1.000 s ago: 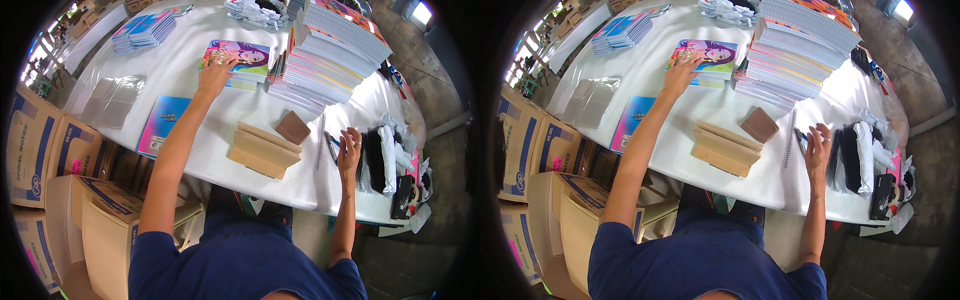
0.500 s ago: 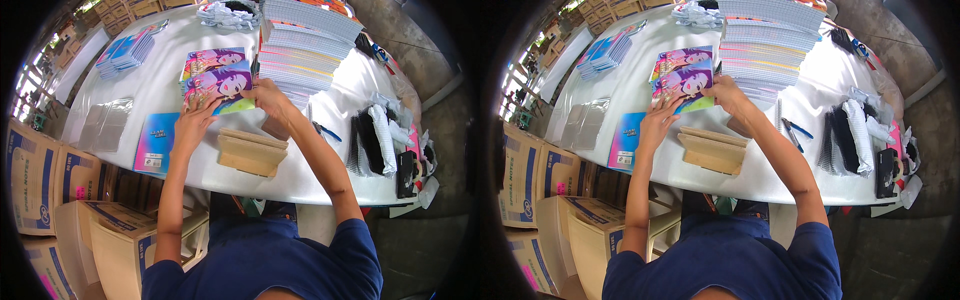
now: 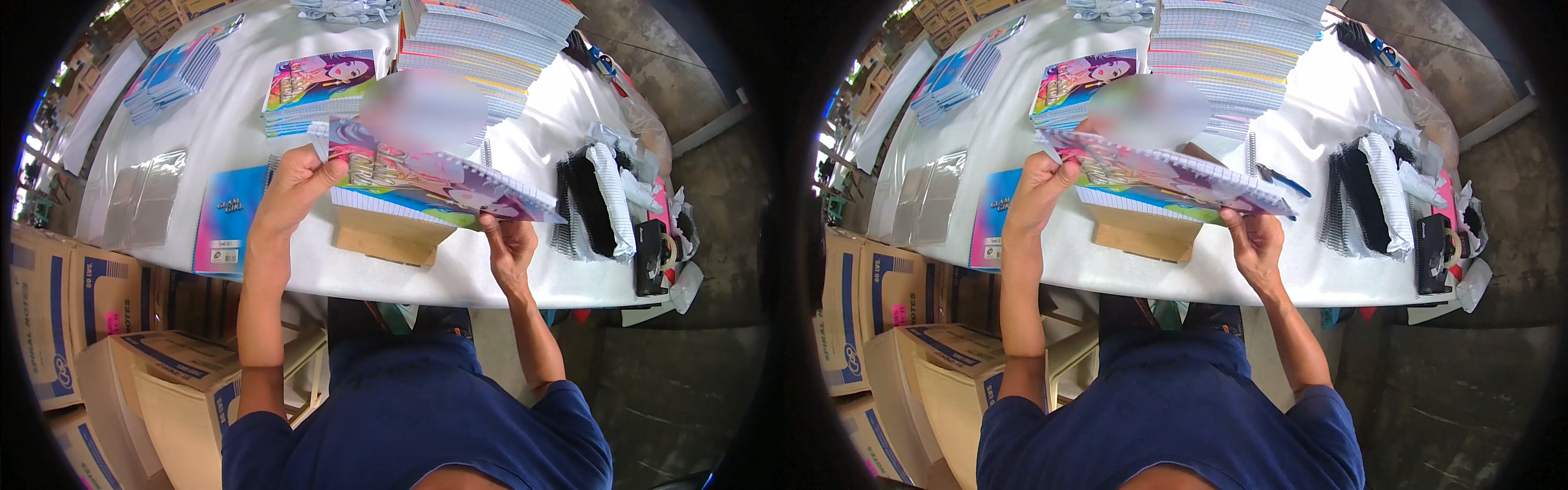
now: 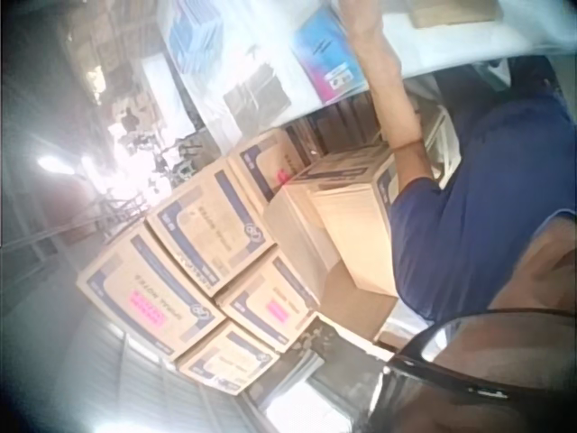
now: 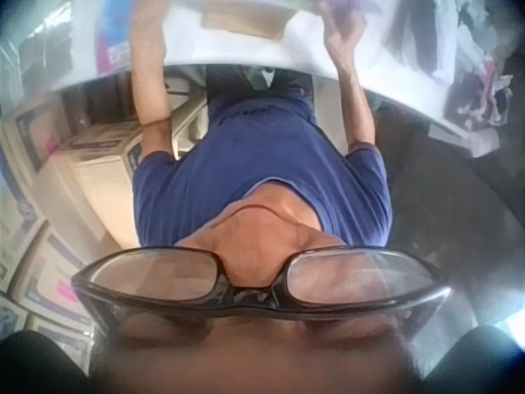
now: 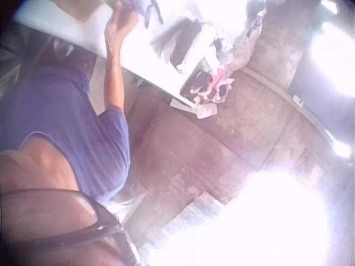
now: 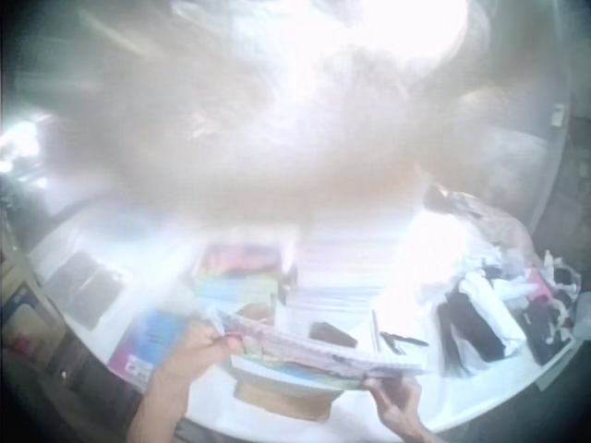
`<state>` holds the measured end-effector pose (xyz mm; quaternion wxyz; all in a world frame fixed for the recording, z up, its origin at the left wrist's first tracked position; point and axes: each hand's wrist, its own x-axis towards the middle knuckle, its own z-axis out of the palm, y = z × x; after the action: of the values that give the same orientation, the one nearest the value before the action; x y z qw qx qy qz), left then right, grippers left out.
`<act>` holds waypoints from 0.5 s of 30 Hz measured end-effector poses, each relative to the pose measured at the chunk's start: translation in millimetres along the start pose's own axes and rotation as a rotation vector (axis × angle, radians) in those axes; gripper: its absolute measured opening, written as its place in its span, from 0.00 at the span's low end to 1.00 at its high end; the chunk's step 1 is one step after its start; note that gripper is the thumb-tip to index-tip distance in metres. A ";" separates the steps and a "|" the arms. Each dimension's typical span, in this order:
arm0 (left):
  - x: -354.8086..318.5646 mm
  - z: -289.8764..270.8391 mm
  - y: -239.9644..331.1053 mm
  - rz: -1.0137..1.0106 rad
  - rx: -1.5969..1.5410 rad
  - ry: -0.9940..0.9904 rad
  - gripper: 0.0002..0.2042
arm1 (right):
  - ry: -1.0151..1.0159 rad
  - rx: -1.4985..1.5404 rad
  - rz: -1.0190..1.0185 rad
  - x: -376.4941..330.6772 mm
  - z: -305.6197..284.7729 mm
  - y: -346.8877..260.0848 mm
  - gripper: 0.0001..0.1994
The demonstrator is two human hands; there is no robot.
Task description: The person is assembling spiral notebooks by sliding metal spirals through the holes of covers and paper stacks. They use pliers to trim the ends of the spirals.
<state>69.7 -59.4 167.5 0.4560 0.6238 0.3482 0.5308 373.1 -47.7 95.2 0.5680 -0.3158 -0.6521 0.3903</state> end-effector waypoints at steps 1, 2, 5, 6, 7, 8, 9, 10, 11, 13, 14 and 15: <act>0.2 -0.3 -2.5 0.028 -0.006 0.009 0.27 | -0.005 -0.061 -0.019 -3.7 -1.6 3.9 0.13; 0.0 -0.8 -7.6 0.055 -0.012 0.018 0.27 | -0.009 -0.122 -0.037 -6.1 -3.2 7.1 0.13; 2.1 -5.9 -4.0 -0.024 0.024 0.031 0.27 | 0.033 0.095 0.026 5.9 9.4 -3.5 0.14; 2.9 -8.2 -1.8 -0.074 0.041 0.036 0.26 | 0.051 0.161 0.059 9.0 12.8 -7.4 0.14; 2.4 -11.5 -2.8 -0.075 0.050 0.008 0.25 | 0.058 0.185 0.048 9.6 15.2 -11.1 0.14; 1.3 -15.2 -5.1 -0.077 0.058 -0.020 0.25 | 0.046 0.114 0.043 5.6 13.6 -9.9 0.14; 3.1 -15.7 -3.7 -0.077 0.066 -0.052 0.24 | 0.037 0.041 0.037 0.1 10.9 -9.0 0.13; 3.4 -12.4 -2.6 -0.039 0.042 -0.058 0.24 | 0.029 -0.031 0.031 -4.8 9.4 -9.6 0.13; 2.8 -5.9 -1.1 0.000 0.018 -0.064 0.23 | 0.045 -0.019 0.013 -9.4 9.9 -11.2 0.11; 4.2 1.9 3.7 0.023 -0.015 -0.079 0.23 | 0.070 0.008 0.053 -14.1 10.0 -10.0 0.11; 6.7 2.8 6.8 0.011 -0.020 -0.089 0.22 | 0.083 0.021 0.073 -15.8 9.6 -8.2 0.10; 8.1 3.2 8.9 0.000 -0.021 -0.099 0.22 | 0.046 0.093 0.121 -15.6 8.4 -5.0 0.12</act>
<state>73.9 -55.6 178.6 0.4792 0.6443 0.3196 0.5031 367.4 -64.8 91.4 0.5722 -0.3367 -0.5999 0.4464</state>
